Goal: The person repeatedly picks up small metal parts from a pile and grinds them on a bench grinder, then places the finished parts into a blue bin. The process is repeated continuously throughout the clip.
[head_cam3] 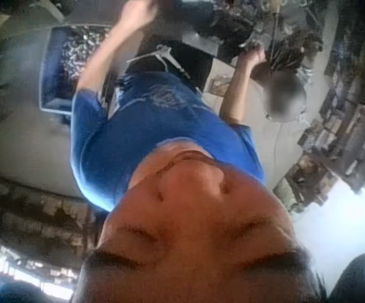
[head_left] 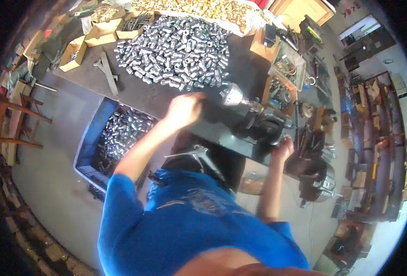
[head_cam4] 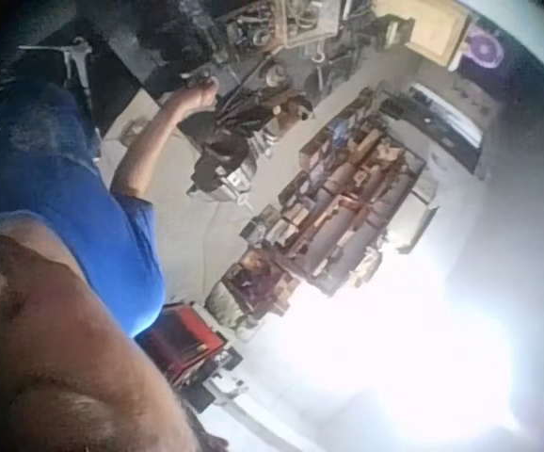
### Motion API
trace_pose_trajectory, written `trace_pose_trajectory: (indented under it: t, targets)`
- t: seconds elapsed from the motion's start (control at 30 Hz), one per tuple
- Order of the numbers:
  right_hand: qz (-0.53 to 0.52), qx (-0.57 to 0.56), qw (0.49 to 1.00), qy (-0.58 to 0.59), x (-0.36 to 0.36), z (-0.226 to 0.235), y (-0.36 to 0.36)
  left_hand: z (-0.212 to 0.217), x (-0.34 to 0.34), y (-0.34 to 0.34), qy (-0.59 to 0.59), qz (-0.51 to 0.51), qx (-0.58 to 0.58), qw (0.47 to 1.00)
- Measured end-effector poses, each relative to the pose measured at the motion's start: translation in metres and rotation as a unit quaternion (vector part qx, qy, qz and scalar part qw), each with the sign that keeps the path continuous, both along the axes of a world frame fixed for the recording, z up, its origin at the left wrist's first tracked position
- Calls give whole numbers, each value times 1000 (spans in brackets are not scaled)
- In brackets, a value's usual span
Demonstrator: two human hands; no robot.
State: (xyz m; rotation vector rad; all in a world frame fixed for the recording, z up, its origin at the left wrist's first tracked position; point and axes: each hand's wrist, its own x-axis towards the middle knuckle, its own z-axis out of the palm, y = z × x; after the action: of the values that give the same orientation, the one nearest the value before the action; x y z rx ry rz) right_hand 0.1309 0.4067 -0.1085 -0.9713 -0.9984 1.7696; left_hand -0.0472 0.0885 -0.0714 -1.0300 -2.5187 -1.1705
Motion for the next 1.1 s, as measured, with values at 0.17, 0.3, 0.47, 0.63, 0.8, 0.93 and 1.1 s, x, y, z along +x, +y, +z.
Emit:
trace_pose_trajectory:
  t: [0.17,0.3,0.47,0.63,0.8,0.93,1.1]
  targets:
    - [26,16,998,60,3,-8,5,3,-21,75,-7,-48,-178,983]
    - [29,27,999,27,0,5,-7,-18,-27,85,22,-29,-196,980]
    - [35,9,999,31,1,1,-3,-11,-17,62,-14,-35,-86,996]
    - [18,4,1000,13,3,5,-8,9,-17,13,-440,-196,331,811]
    - [36,1,999,32,3,4,-3,55,-7,4,-415,-265,411,767]
    - [13,30,999,14,0,17,-18,56,-15,12,-434,-273,354,782]
    - [67,67,995,19,12,23,-19,62,-27,14,-430,-315,295,793]
